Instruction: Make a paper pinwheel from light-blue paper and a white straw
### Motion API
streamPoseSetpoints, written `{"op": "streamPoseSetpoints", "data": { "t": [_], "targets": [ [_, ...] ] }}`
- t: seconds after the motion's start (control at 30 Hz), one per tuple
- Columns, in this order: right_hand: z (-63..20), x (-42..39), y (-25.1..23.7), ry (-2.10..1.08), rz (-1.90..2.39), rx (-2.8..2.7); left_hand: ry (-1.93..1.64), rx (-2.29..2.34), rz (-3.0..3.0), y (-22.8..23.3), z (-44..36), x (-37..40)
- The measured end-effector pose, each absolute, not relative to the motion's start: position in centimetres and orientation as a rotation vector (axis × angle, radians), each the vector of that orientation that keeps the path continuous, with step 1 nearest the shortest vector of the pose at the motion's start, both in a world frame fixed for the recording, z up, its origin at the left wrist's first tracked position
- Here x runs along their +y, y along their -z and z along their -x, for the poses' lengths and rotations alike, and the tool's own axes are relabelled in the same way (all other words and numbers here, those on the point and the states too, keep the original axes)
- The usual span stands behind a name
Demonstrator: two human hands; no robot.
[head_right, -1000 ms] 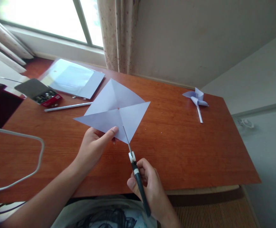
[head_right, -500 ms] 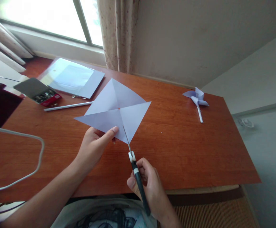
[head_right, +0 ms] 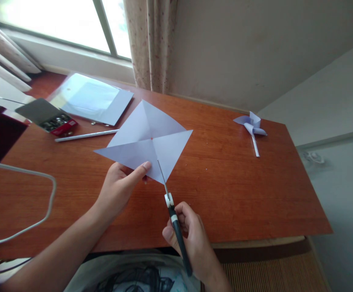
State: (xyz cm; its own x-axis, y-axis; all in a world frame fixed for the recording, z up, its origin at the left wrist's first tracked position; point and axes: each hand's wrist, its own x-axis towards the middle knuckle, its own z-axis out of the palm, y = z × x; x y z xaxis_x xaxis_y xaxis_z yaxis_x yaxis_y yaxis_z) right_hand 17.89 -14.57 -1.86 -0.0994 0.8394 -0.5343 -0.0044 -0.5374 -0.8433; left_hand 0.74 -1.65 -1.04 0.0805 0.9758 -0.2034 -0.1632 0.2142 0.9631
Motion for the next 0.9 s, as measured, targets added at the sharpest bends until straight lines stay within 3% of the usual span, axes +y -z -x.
{"op": "streamPoseSetpoints", "data": {
  "t": [0.9],
  "targets": [
    [-17.8,-14.47,1.76,-1.701,1.551,-0.957,-1.085,1.13,-0.95,1.27,-0.72,-1.66]
  ]
}}
